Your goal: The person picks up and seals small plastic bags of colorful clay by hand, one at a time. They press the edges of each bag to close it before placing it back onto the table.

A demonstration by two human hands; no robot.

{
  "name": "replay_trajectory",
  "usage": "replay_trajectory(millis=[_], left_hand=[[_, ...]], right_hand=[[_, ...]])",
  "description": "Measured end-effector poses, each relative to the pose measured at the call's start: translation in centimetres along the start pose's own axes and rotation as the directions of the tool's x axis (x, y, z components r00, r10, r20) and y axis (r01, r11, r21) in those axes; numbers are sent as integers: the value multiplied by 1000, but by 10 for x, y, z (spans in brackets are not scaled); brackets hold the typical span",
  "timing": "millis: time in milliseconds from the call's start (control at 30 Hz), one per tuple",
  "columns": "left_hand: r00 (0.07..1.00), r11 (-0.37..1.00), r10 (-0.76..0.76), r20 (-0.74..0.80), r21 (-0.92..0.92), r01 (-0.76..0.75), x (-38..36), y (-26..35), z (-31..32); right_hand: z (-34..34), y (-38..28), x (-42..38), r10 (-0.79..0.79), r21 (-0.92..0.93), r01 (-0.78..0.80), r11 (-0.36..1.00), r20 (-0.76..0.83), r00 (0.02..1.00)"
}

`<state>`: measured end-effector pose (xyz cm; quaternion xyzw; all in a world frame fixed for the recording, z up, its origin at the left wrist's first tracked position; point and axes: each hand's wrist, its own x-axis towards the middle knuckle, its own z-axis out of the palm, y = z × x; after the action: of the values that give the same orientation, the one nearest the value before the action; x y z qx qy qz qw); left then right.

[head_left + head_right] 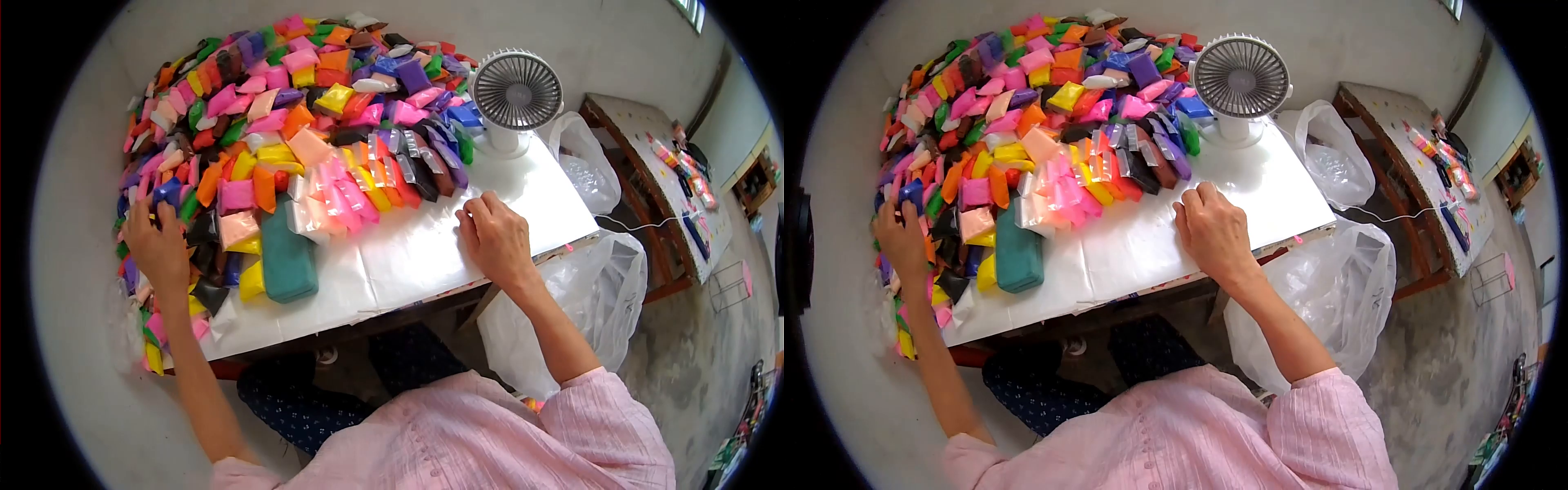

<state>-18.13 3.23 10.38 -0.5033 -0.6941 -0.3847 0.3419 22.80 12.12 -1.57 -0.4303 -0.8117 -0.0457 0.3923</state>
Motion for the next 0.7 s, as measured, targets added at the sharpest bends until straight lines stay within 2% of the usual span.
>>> replay_trajectory(millis=[33, 67, 100, 167, 233, 300, 400, 500, 533, 633, 667, 700], left_hand=[[989, 972, -140, 46, -181, 146, -12, 22, -5], [953, 838, -229, 198, -458, 297, -27, 42, -7], [893, 604, -262, 366, -660, 447, -42, 65, -8], [819, 341, -125, 560, -751, 566, -76, 117, -4], [629, 125, 127, 767, -641, 757, -101, 151, 12], [496, -81, 211, 843, -490, 868, -120, 181, 31], [427, -225, 209, 880, -382, 896, -129, 204, 50], [451, -220, 236, 861, -404, 888, -125, 204, 59], [452, -188, 257, 854, -414, 890, -127, 203, 63], [442, -38, 210, 872, -445, 895, -128, 212, 63], [434, 1, 226, 872, -445, 895, -126, 214, 62], [425, 38, 241, 873, -446, 894, -124, 215, 61]], right_hand=[[0, 0, 0, -3, 0, 3, 1000, -2, 1000], [0, 0, 0, -7, -2, 7, 1000, -3, 1000], [0, 0, 0, -13, -3, 13, 1000, -3, 1000], [-1, 0, 0, -2, 1, 2, 1000, 2, 1000], [-1, 0, 1, 12, 18, -12, 1000, 4, 1000], [-1, 2, 1, 37, 43, -36, 998, -1, 999], [-3, 6, 1, 88, 174, -85, 981, -8, 996], [-3, 10, 3, 187, 430, -162, 888, -15, 982], [-11, 8, 5, 283, 508, -315, 801, 142, 948], [-14, 9, 6, 265, 645, -336, 686, 209, 942], [-11, 12, 5, 204, 693, -273, 668, 182, 962], [-12, 12, 5, 205, 707, -313, 635, 236, 950]])
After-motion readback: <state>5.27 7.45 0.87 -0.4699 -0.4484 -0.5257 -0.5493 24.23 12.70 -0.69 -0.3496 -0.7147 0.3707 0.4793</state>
